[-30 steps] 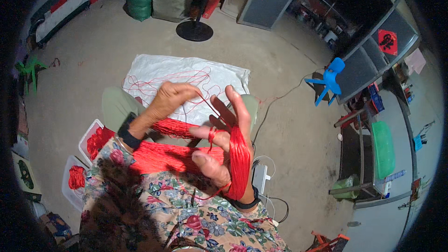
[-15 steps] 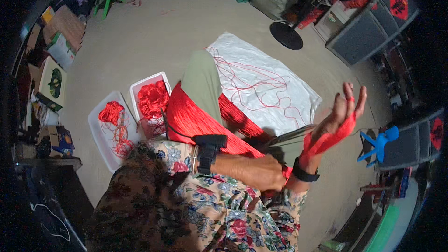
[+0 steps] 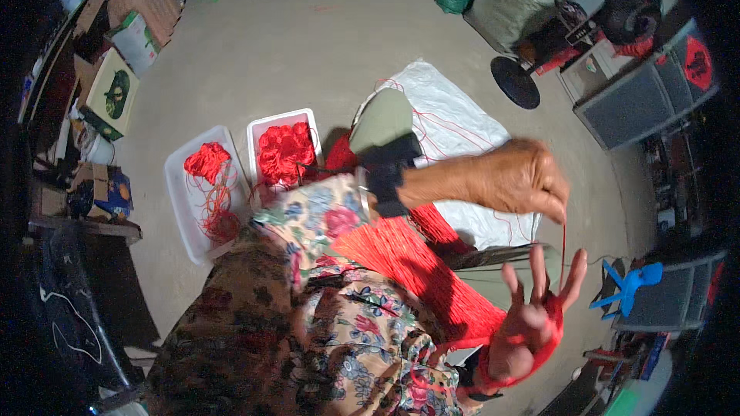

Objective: Tying and organizing red bundles of fiber for manufacturing.

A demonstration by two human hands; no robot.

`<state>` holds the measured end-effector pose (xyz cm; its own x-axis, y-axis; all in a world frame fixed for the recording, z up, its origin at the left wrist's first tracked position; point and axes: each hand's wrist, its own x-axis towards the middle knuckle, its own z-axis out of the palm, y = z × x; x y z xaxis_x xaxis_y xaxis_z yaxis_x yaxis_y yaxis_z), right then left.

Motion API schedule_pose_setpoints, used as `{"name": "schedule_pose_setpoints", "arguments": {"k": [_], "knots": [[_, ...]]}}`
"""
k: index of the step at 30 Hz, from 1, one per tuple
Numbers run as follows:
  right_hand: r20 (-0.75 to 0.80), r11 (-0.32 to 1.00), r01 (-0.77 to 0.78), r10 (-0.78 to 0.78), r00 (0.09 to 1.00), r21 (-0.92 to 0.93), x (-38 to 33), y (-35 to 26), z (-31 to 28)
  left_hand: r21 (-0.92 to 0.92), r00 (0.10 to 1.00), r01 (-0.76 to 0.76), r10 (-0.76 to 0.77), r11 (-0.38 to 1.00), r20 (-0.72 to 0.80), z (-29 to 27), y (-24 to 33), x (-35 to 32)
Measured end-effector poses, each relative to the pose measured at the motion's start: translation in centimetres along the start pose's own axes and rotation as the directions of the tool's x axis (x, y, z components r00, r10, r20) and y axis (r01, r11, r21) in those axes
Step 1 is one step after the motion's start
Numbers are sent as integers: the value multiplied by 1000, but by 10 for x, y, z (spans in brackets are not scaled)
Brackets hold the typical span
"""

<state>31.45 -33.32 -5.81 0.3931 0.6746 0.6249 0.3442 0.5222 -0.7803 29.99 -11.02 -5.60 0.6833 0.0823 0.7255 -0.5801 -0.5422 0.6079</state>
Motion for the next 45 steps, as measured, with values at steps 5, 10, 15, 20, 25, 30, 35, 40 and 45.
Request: {"name": "schedule_pose_setpoints", "arguments": {"k": [5,10,15,20,25,30,35,40,45], "knots": [[-59,894,98,-81,995,436,45,-14,-1,-590,996,-87,69,803,-53,151,-48,-62],[-136,909,143,-211,968,-390,89,84,-59,156,930,46,-100,987,354,103,55,-90],[-270,910,-102,-11,963,-402,67,104,-23,636,956,-274,130,721,265,40,94,-52],[-78,864,-89,58,995,-496,7,48,2,325,970,-137,60,936,238,-21,58,-11],[-257,976,-219,215,942,10,23,-19,25,197,992,-106,92,975,81,-7,-2,5],[-58,848,30,1,998,529,58,0,-9,77,990,-129,124,989,62,94,-13,-67],[-269,802,66,-275,923,-594,77,72,-49,60,833,-48,7,997,554,98,70,-88],[-217,917,-63,-26,976,-394,35,82,-17,436,847,-416,166,798,505,21,97,-27],[0,809,128,-156,988,-574,6,11,8,336,941,-287,198,897,274,-36,49,25]]}}
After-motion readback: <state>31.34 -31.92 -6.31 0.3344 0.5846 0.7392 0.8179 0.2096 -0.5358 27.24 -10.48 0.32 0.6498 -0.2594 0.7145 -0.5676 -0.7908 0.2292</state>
